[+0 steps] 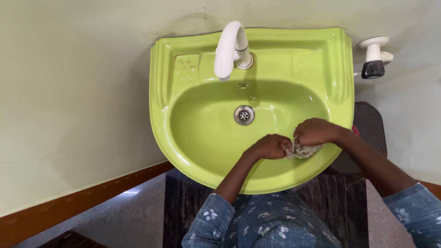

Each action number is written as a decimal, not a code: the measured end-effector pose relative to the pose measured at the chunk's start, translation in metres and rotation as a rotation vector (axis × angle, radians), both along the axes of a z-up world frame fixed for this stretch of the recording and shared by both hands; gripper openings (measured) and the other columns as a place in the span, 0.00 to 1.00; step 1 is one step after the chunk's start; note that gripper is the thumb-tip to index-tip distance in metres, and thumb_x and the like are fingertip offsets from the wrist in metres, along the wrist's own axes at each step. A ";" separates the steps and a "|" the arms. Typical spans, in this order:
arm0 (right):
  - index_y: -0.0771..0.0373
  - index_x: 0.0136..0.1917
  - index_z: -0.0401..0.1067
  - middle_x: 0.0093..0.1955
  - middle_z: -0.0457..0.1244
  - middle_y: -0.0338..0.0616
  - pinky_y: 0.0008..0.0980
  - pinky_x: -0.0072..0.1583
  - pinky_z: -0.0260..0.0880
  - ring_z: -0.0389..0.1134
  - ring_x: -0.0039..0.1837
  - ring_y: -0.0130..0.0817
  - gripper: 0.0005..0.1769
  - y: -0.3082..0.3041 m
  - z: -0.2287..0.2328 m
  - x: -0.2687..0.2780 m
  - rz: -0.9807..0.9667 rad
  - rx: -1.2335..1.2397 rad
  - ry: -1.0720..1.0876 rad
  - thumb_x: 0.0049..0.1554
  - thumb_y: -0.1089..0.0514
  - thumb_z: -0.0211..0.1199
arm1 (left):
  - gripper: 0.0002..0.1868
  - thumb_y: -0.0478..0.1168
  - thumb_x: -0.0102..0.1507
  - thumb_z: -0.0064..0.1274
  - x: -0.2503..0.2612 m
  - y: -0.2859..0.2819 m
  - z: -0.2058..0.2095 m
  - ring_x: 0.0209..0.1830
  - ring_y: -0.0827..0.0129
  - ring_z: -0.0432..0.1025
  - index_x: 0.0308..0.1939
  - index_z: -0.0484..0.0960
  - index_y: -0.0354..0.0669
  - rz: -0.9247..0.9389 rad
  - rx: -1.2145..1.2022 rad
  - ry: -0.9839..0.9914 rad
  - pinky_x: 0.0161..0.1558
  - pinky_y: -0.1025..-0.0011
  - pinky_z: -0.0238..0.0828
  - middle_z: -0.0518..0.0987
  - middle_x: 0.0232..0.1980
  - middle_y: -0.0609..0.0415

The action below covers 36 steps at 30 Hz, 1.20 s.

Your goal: The person washes a small patterned cloth by hand in a lime-green sink. They repeatedly wet, scrub, and rinse the cloth under running water, then wring it out and place it on a nearby stool. The person also rinses their hands and briefly wipes the sink basin.

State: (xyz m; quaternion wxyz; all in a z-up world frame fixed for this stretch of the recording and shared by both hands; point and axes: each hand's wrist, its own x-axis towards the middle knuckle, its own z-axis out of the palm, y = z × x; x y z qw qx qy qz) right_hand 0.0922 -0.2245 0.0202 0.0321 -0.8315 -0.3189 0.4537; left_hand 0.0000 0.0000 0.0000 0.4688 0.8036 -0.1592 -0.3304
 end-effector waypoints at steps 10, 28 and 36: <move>0.67 0.60 0.70 0.54 0.63 0.61 0.52 0.47 0.71 0.68 0.46 0.59 0.18 0.041 0.122 -0.002 -0.559 0.519 -0.798 0.56 0.63 0.59 | 0.29 0.35 0.58 0.52 0.040 0.015 0.032 0.45 0.60 0.79 0.65 0.74 0.47 0.722 -0.073 -0.197 0.46 0.65 0.77 0.74 0.59 0.46; 0.56 0.74 0.56 0.74 0.46 0.64 0.54 0.65 0.68 0.55 0.70 0.68 0.55 0.112 -0.009 -0.022 -0.664 0.231 -0.337 0.36 0.64 0.77 | 0.47 0.39 0.48 0.66 0.058 0.019 -0.016 0.72 0.48 0.60 0.70 0.65 0.31 0.128 0.522 -0.489 0.60 0.52 0.70 0.53 0.77 0.36; 0.50 0.77 0.56 0.80 0.44 0.56 0.52 0.71 0.63 0.52 0.75 0.63 0.59 0.171 -0.037 -0.021 -0.624 0.374 -0.262 0.35 0.70 0.74 | 0.40 0.39 0.51 0.66 0.053 0.082 -0.040 0.63 0.49 0.67 0.65 0.69 0.31 0.215 0.658 -0.544 0.55 0.54 0.69 0.60 0.71 0.37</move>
